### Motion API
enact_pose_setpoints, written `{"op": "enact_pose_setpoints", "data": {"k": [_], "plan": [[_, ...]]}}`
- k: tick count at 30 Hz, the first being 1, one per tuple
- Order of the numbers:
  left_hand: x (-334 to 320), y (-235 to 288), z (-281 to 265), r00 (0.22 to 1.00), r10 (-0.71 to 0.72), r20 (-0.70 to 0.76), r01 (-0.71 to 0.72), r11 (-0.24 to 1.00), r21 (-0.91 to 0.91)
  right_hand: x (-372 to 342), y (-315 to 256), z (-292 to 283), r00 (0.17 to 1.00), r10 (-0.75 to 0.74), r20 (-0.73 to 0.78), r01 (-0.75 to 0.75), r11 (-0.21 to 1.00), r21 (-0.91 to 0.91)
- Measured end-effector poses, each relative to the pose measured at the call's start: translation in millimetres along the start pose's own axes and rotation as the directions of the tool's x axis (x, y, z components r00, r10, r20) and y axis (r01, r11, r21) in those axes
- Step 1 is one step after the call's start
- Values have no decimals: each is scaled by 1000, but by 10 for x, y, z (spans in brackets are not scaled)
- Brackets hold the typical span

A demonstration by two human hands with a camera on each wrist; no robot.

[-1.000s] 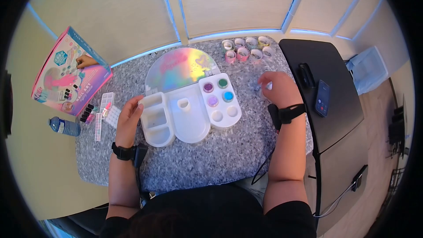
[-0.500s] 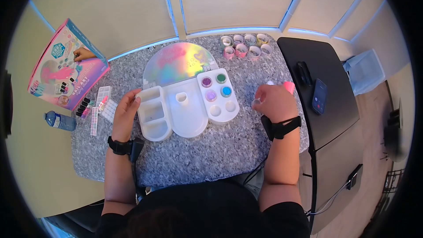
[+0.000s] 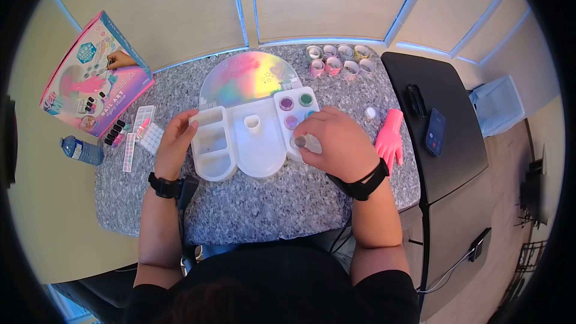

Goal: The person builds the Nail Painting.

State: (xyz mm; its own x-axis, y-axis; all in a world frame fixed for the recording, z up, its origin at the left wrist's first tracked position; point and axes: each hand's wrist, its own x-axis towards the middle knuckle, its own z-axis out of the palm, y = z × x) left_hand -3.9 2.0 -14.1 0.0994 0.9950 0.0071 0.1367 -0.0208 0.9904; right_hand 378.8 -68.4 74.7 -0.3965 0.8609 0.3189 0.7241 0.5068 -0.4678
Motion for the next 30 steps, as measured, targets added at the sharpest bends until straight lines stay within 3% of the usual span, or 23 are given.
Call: {"op": "enact_pose_setpoints", "data": {"k": [4,8,11,13,15,16,18,21,23,25,26,28,30], "plan": [[-24,59,54,1000,-11,-17,12,997,76,14,22,51,998,-36,53,39,998,-59],[-11,20,48,1000,-15,-3,16,997,75,-30,44,84,999,-42,13,43,997,-61],[-7,23,51,1000,1,-1,0,997,80,-18,224,-70,998,-45,-41,47,998,45],[-20,48,73,1000,-9,-7,9,997,75,-122,614,-214,939,183,-292,-228,965,-127],[-19,67,94,1000,14,-13,-13,997,80,-310,981,-341,875,325,-358,-439,846,-305],[-38,64,103,999,29,-24,-26,996,87,-402,1102,-360,875,324,-360,-439,846,-304],[-72,55,123,999,32,-33,-28,993,117,-499,1245,-338,713,634,-300,-701,656,-278],[-70,96,132,999,30,-33,-24,986,164,-399,1168,-349,681,689,-247,-731,629,-263],[-73,87,125,1000,21,-21,-17,985,171,-393,1149,-317,714,647,-269,-700,646,-303],[-53,44,121,1000,10,-26,-6,991,135,-384,1185,-301,804,560,-201,-574,819,-14],[-49,44,118,1000,11,-29,-7,991,134,-327,1064,-319,806,557,-201,-571,821,-15],[-60,34,124,999,26,-34,-22,991,129,-243,754,-324,956,249,-156,-223,960,170],[-69,41,126,999,25,-37,-20,992,126,-182,613,-285,975,212,-72,-198,965,172]]}}
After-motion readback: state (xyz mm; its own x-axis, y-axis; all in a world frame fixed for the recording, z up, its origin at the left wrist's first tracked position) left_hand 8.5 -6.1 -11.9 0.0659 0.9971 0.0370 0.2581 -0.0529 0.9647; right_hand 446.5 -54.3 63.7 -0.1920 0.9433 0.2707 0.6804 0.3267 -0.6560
